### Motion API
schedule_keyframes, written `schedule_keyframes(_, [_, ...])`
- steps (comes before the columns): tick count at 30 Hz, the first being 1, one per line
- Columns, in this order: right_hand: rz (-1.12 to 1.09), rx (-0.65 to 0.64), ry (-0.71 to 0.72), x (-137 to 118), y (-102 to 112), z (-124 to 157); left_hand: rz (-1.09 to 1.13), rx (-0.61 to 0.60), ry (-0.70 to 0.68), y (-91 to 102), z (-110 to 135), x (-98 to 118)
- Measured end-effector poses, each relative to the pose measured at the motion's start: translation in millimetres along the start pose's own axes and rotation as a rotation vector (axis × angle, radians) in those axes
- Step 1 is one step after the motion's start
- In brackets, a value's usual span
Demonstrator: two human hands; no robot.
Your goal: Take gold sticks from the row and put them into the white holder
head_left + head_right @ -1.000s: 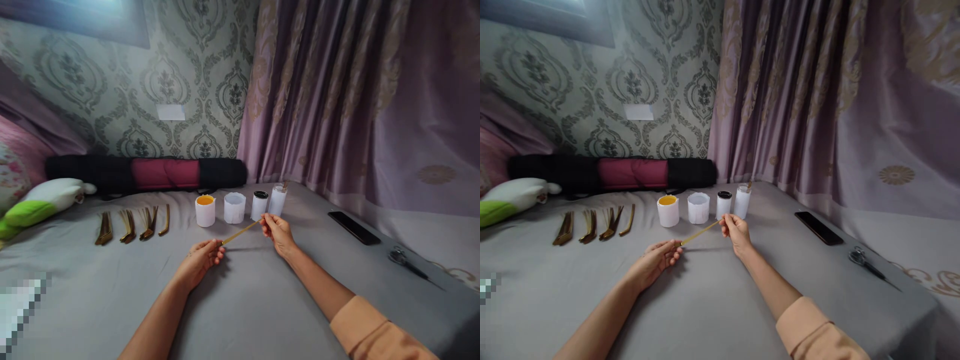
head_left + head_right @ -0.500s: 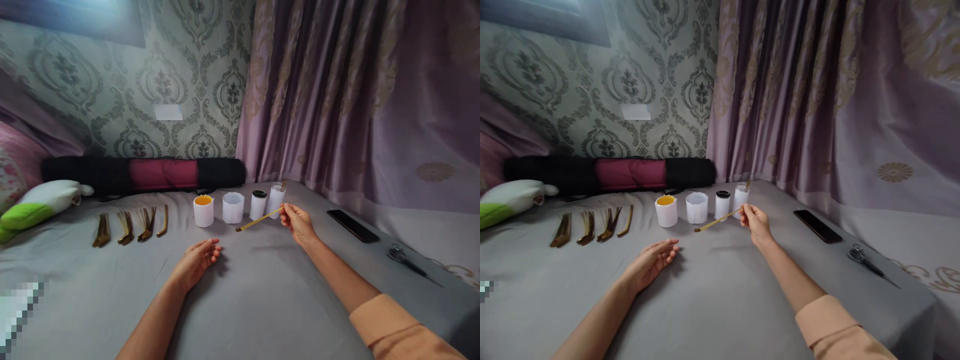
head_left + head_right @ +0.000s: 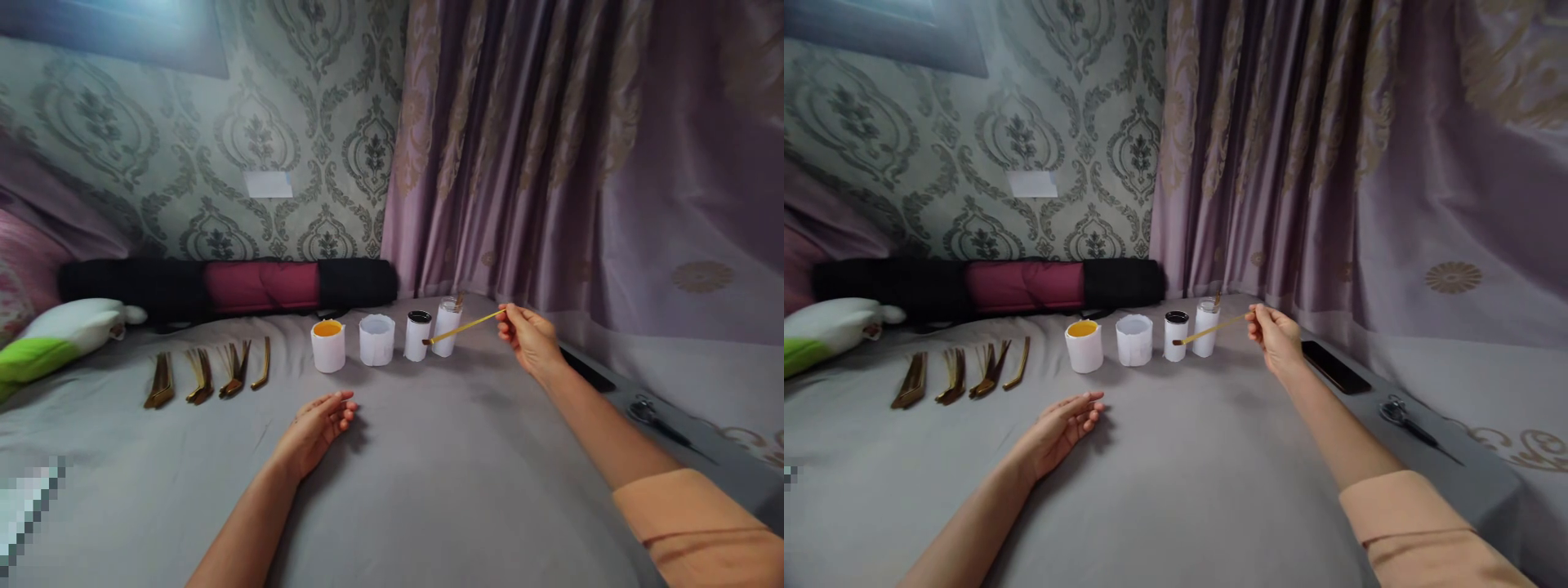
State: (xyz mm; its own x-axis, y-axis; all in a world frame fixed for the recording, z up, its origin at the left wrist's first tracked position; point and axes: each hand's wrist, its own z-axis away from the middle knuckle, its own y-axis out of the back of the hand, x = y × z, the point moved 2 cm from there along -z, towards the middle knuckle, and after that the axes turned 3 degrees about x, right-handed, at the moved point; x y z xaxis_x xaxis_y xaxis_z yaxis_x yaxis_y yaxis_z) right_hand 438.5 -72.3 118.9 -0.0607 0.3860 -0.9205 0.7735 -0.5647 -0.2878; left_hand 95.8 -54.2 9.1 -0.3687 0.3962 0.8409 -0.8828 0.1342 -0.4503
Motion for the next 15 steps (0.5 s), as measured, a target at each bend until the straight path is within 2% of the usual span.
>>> schedule_keyframes(7, [0.056,0.088,0.049,-23.4,4.2,-16.1,0.0,-0.007,-0.004,-0.6,0.7,0.8])
schedule_keyframes(15, [0.088,0.14,0.097,-34.8,9.1,-34.6,-0.002,0.001,0.0,-0.5,1.0,0.5])
